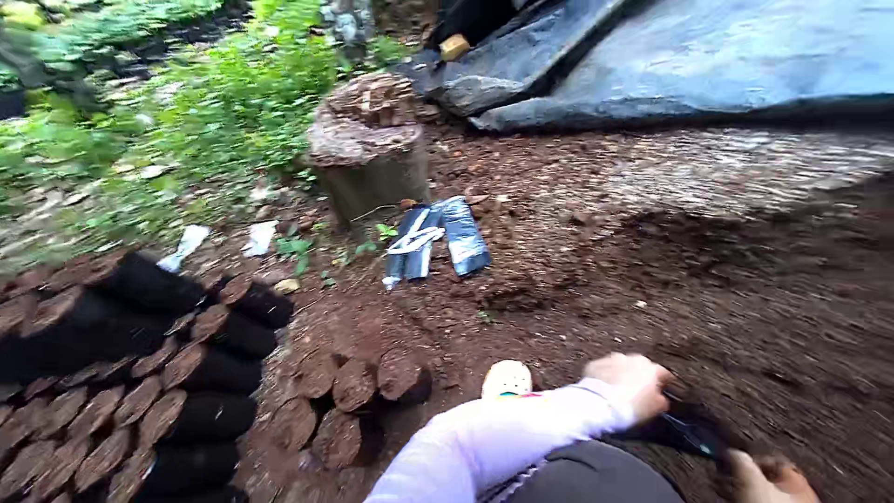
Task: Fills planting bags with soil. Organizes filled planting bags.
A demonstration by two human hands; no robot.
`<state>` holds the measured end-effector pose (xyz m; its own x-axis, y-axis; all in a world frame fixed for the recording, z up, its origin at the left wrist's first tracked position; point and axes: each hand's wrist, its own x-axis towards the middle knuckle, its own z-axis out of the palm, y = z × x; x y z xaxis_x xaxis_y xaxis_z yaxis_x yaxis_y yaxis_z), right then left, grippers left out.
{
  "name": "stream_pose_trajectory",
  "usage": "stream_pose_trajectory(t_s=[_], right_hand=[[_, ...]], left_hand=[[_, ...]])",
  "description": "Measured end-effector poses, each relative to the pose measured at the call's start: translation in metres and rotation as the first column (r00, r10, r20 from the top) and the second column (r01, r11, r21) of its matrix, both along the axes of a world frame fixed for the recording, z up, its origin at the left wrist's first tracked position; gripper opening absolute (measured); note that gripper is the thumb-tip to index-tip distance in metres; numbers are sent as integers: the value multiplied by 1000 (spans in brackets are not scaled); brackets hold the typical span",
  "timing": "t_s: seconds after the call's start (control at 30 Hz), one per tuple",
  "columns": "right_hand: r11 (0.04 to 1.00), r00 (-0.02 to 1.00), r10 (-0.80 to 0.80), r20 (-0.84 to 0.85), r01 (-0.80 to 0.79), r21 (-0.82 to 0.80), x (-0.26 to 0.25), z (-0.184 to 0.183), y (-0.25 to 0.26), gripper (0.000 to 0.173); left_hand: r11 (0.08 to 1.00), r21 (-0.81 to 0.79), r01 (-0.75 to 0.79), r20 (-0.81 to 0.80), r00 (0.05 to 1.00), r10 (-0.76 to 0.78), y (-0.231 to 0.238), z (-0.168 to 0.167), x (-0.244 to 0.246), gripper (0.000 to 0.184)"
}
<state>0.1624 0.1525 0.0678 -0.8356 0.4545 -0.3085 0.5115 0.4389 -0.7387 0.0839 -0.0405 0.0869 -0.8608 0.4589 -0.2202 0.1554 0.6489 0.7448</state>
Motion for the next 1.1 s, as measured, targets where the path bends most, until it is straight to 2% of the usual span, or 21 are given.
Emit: stream_pose_trajectory(t_s=[0.07,0.13,0.2,0.27,0.33,0.37,0.43,0.5,0.57,0.63,0.7,0.77,0.87,0.97,1.1], right_hand=[[998,999,-3,32,1,65,-4,-17,12,38],[997,996,-17,84,10,82,-11,-19,15,33],[998,993,22,112,-28,51,-21,-11,16,32],[990,981,143,131,-140,-30,-29,-4,20,35],[958,964,245,104,-224,-178,-33,-10,27,36],[941,966,236,103,-200,-273,-30,-20,32,37],[894,972,142,186,-46,-445,-9,-60,39,43],[835,910,107,400,136,-533,33,-108,32,56],[679,774,150,615,371,-633,88,-150,9,80],[417,722,176,669,560,-716,125,-195,-16,103],[164,748,7,664,654,-738,119,-225,-37,113],[-47,691,-197,696,702,-710,82,-232,-51,116],[-199,561,-397,726,720,-665,20,-217,-60,100],[-321,509,-553,659,600,-733,-24,-206,-56,84],[-319,538,-636,554,470,-823,-62,-210,-50,88]], left_hand=[[999,-28,39,-33,999,-40,-4,-8,-4,40],[977,-54,207,-108,971,-212,-5,-13,-5,32],[916,-187,356,-157,909,-386,-7,-6,-7,36],[870,-304,389,-178,873,-453,-9,-4,-12,40],[842,-403,359,-158,878,-451,-12,-8,-19,45],[832,-445,332,-139,892,-430,-15,-10,-22,48],[832,-492,258,-115,928,-356,-23,-12,-29,54],[847,-506,164,-117,960,-256,-35,-12,-34,55],[889,-452,71,-150,977,-154,-50,-13,-37,49],[938,-346,7,-150,987,-63,-64,-13,-41,47],[976,-215,-42,-150,989,10,-76,-18,-46,48],[985,-157,-69,-126,991,49,-85,-24,-47,48],[988,-140,-70,-120,991,54,-93,-29,-52,50],[995,-85,-52,-106,993,43,-97,-32,-54,48],[997,-65,49,-4,999,-50,-103,-28,-53,46]])
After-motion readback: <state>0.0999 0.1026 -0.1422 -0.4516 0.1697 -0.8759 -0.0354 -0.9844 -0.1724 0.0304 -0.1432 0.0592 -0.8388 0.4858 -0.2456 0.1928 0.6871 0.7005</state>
